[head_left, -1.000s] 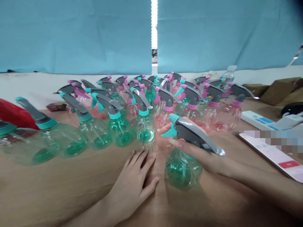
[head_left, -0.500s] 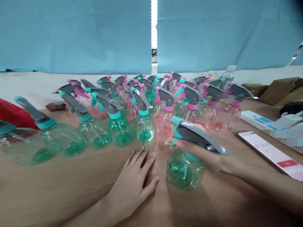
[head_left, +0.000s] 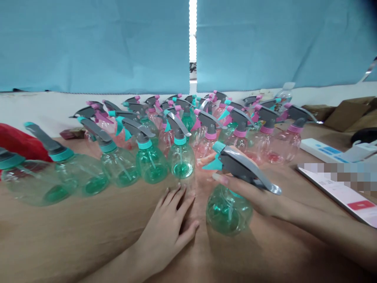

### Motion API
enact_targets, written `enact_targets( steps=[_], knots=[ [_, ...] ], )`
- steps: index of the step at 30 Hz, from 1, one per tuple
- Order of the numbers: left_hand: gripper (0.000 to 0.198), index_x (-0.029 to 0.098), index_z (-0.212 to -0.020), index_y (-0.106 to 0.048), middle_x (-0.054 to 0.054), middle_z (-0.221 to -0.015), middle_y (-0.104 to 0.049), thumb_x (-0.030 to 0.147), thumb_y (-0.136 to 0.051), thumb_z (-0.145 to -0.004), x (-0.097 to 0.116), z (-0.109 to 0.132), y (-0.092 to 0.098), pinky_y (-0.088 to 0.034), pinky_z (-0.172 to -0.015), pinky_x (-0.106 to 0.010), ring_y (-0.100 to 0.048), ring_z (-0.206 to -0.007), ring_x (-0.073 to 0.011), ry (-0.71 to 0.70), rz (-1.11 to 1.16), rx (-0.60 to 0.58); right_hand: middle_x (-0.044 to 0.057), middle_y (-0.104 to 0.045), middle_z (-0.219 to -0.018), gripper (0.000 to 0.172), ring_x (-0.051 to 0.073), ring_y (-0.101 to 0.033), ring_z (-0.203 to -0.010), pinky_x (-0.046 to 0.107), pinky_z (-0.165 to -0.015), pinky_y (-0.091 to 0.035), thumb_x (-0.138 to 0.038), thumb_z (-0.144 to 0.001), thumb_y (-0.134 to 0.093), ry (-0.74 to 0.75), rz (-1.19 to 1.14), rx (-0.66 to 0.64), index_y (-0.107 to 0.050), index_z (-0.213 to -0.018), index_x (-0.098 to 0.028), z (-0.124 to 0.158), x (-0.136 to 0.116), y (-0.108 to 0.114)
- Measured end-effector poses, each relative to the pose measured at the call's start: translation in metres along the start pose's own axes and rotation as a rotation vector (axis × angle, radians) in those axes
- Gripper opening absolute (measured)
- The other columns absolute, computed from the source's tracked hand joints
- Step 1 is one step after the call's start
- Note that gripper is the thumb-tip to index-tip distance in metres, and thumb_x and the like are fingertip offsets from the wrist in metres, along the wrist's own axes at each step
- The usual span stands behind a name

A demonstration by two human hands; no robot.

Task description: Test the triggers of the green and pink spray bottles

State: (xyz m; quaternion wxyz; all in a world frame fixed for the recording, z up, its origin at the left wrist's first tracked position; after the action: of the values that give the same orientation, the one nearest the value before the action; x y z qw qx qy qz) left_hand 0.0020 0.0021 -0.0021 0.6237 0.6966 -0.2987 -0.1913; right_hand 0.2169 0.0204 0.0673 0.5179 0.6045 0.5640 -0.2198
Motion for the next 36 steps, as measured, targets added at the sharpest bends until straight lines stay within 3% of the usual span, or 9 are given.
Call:
enact_targets(
  steps=[8, 15, 20, 29, 36],
  knots=[
    [0.051, 0.016, -0.139, -0.044, -0.016, -0.144, -0.045, 0.037, -0.051, -0.093, 0.000, 0.000, -0.001, -0.035, -0.104, -0.053, -0.040, -0.131, -0.0331, -0.006, 0.004, 0.009, -0.002, -0.049, -0.072, 0.025, 0.011, -0.047, -0.063, 0.025, -0.058, -0.044, -0.042, -0.089, -0.054, -0.071, -0.070, -0.039, -0.057, -0.075, -0.021, 0.001, 0.005, 0.000],
    [0.050, 0.017, -0.138, -0.046, -0.015, -0.143, -0.046, 0.038, -0.051, -0.093, 0.000, 0.000, -0.001, -0.035, -0.105, -0.053, -0.040, -0.131, -0.0329, -0.003, 0.013, 0.011, -0.003, -0.047, -0.072, 0.021, 0.010, -0.044, -0.060, 0.024, -0.055, -0.041, -0.042, -0.088, -0.056, -0.071, -0.063, -0.020, -0.055, -0.080, -0.022, 0.001, 0.006, 0.000],
    [0.050, 0.016, -0.138, -0.046, -0.015, -0.143, -0.046, 0.038, -0.050, -0.093, 0.000, 0.000, -0.002, -0.035, -0.104, -0.053, -0.040, -0.131, -0.0334, -0.003, 0.009, 0.013, -0.005, -0.035, -0.061, 0.031, 0.008, -0.034, -0.052, 0.022, -0.045, -0.031, -0.032, -0.087, -0.056, -0.049, -0.079, -0.022, -0.041, -0.062, -0.021, -0.001, -0.003, 0.000],
    [0.050, 0.015, -0.138, -0.047, -0.016, -0.142, -0.046, 0.037, -0.051, -0.092, 0.001, 0.000, 0.000, -0.036, -0.103, -0.054, -0.042, -0.129, -0.0342, -0.010, 0.000, 0.018, -0.004, -0.037, -0.065, 0.027, 0.009, -0.037, -0.057, 0.022, -0.050, -0.034, -0.035, -0.089, -0.053, -0.054, -0.099, -0.047, -0.047, -0.067, -0.021, -0.001, -0.002, -0.001],
    [0.051, 0.016, -0.138, -0.046, -0.015, -0.142, -0.046, 0.037, -0.051, -0.092, 0.000, 0.000, -0.001, -0.036, -0.104, -0.053, -0.042, -0.129, -0.0335, 0.001, 0.001, 0.015, -0.005, -0.035, -0.063, 0.030, 0.008, -0.033, -0.053, 0.021, -0.046, -0.030, -0.031, -0.088, -0.055, -0.016, -0.090, -0.022, -0.042, -0.063, -0.021, -0.002, -0.005, 0.001]
  ],
)
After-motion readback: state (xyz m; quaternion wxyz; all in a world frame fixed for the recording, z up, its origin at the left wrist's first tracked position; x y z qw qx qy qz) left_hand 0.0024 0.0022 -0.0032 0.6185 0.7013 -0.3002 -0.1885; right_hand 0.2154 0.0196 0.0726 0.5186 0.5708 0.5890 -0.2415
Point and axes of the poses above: each hand's wrist, its own z-axis away from the middle knuckle, its own y-axis out of the back of the hand, x = y × z, the point moved 1 cm from there along -z, towards the middle knuckle
